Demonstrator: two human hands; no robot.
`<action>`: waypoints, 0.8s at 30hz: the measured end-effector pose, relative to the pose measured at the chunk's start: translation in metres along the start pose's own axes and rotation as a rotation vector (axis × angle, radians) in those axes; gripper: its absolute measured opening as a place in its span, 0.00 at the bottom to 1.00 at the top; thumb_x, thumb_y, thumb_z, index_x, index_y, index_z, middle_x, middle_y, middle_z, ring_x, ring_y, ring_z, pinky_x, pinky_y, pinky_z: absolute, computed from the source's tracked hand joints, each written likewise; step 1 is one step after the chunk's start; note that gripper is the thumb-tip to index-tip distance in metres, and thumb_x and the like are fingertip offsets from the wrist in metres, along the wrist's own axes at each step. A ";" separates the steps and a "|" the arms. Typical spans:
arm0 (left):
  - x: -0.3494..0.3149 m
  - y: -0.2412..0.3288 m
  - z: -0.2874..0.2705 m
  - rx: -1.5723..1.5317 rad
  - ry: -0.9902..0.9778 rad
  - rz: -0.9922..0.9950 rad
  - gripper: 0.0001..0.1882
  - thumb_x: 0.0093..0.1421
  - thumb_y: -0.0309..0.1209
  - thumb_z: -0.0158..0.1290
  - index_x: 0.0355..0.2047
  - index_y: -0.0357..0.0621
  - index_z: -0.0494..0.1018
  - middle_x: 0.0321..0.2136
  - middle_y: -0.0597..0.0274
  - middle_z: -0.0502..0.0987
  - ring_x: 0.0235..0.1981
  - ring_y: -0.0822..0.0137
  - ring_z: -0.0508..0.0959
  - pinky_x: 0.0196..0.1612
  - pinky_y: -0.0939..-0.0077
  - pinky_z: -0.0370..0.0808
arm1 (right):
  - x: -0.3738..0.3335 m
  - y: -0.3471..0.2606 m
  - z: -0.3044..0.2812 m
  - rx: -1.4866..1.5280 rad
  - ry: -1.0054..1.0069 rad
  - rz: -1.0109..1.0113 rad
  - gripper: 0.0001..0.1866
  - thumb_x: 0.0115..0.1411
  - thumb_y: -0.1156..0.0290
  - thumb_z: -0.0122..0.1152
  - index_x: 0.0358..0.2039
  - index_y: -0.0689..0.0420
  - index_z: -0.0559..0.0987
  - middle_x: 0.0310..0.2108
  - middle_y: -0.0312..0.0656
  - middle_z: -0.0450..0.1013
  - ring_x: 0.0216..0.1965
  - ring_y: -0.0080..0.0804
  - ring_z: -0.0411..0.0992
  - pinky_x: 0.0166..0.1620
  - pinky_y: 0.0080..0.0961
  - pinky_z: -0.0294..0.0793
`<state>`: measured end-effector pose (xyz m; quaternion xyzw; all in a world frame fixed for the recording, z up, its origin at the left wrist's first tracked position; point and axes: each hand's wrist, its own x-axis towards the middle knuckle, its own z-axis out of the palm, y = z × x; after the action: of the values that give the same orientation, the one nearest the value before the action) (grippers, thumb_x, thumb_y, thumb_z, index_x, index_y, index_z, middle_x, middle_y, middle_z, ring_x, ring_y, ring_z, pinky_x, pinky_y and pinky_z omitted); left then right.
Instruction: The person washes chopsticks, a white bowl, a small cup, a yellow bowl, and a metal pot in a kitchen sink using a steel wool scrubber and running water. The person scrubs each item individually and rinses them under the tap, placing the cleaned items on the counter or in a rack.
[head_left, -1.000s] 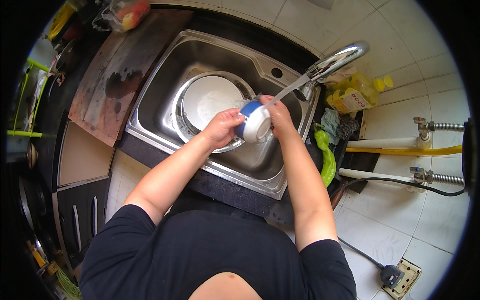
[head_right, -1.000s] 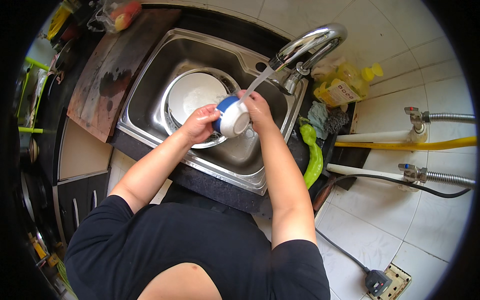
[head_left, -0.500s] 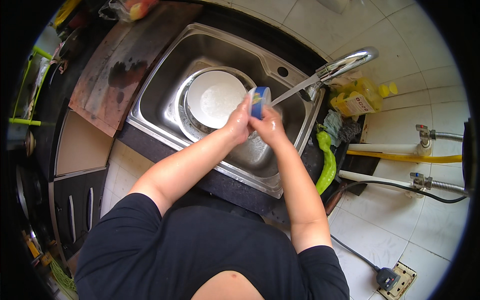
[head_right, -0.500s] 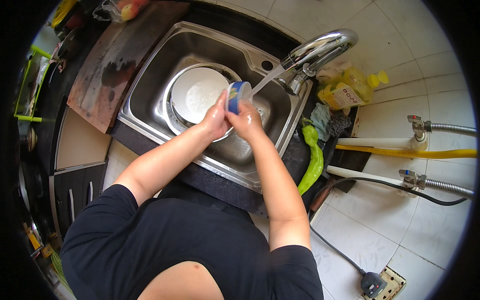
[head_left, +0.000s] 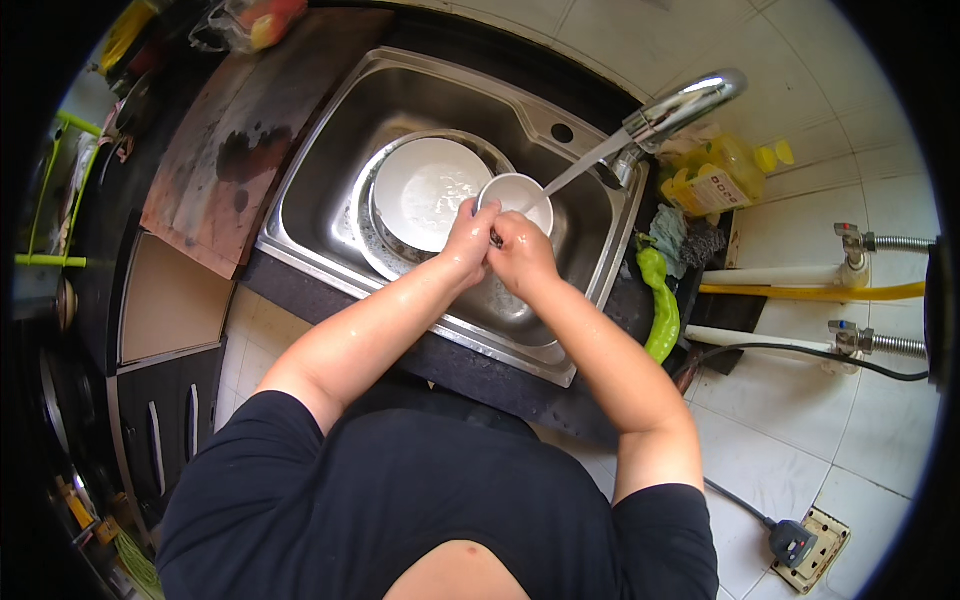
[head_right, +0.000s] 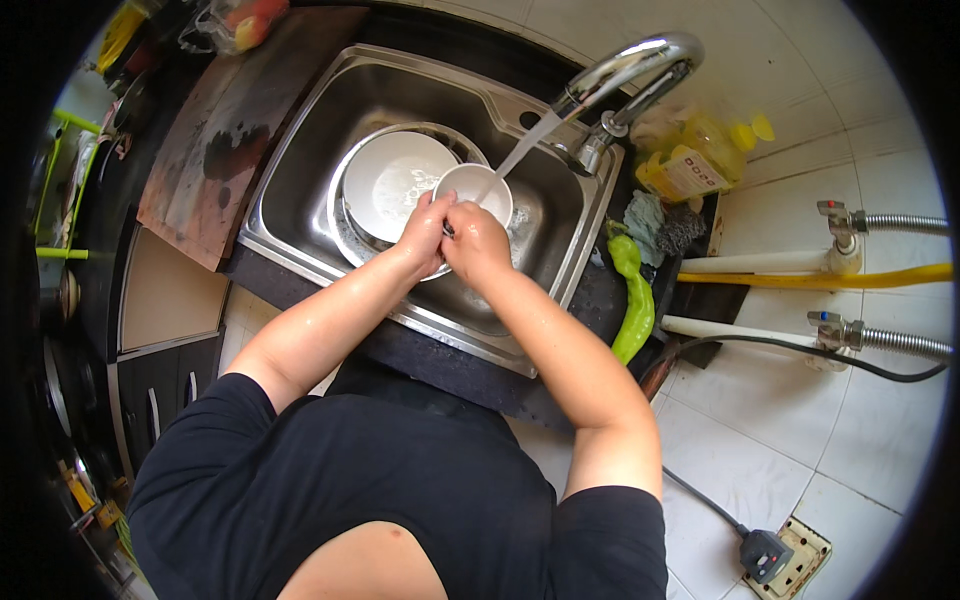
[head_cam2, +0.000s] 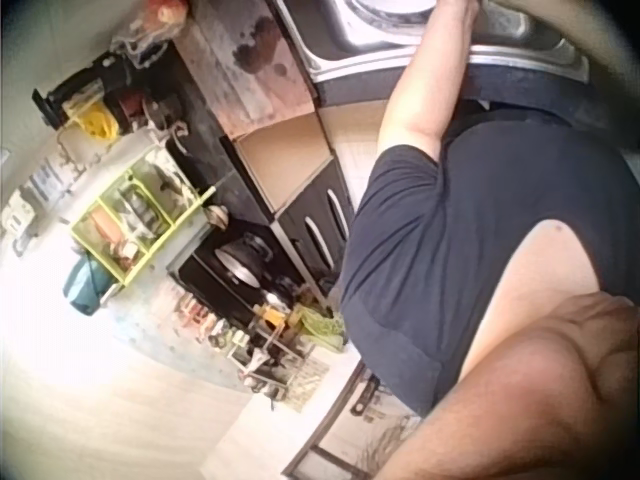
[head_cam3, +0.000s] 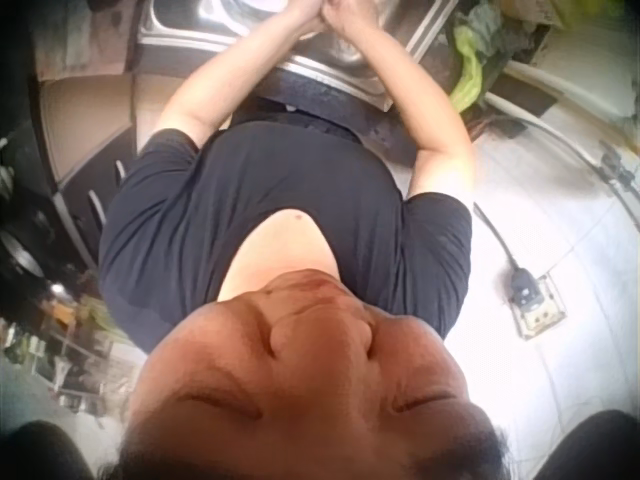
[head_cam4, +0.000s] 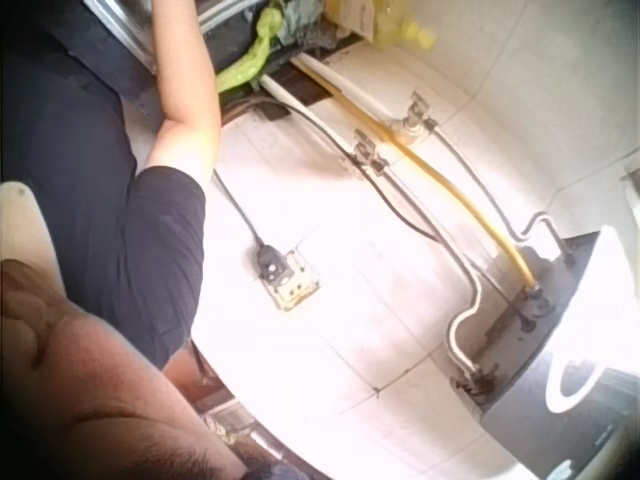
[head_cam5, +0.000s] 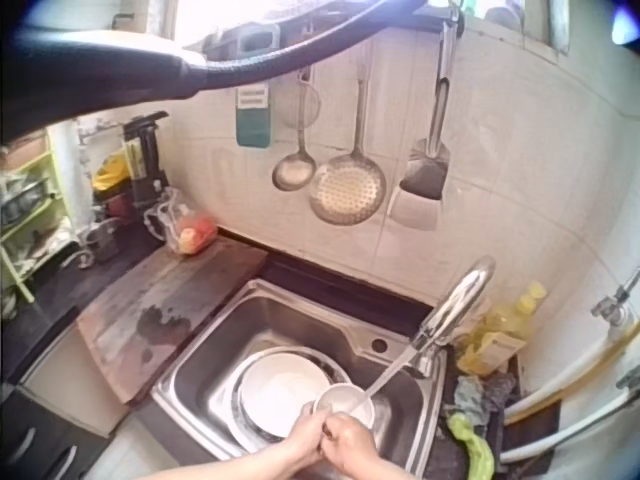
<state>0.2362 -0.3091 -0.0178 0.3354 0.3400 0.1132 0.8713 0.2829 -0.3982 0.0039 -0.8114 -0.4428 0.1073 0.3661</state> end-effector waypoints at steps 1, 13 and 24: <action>0.002 0.000 -0.005 0.079 -0.010 0.043 0.27 0.57 0.32 0.46 0.55 0.40 0.51 0.43 0.50 0.66 0.42 0.61 0.69 0.42 0.70 0.68 | -0.002 0.003 0.004 0.009 0.037 -0.051 0.09 0.44 0.72 0.60 0.28 0.58 0.73 0.28 0.44 0.70 0.32 0.45 0.68 0.35 0.34 0.68; 0.030 0.167 -0.134 0.283 0.359 0.408 0.24 0.51 0.23 0.34 0.50 0.32 0.55 0.41 0.44 0.68 0.38 0.52 0.74 0.35 0.64 0.78 | -0.010 0.053 0.079 0.496 -0.212 0.836 0.34 0.55 0.41 0.46 0.25 0.66 0.76 0.28 0.51 0.73 0.30 0.41 0.72 0.39 0.31 0.67; 0.039 0.244 -0.252 0.096 0.583 0.186 0.19 0.61 0.38 0.34 0.43 0.32 0.60 0.25 0.49 0.73 0.18 0.68 0.72 0.16 0.79 0.72 | 0.017 0.034 0.103 1.034 -0.370 1.238 0.16 0.60 0.60 0.42 0.36 0.59 0.72 0.25 0.43 0.74 0.18 0.33 0.72 0.15 0.24 0.68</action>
<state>0.1041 0.0184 -0.0139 0.3590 0.5483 0.2677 0.7063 0.2636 -0.3448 -0.0902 -0.6070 0.1365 0.6115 0.4888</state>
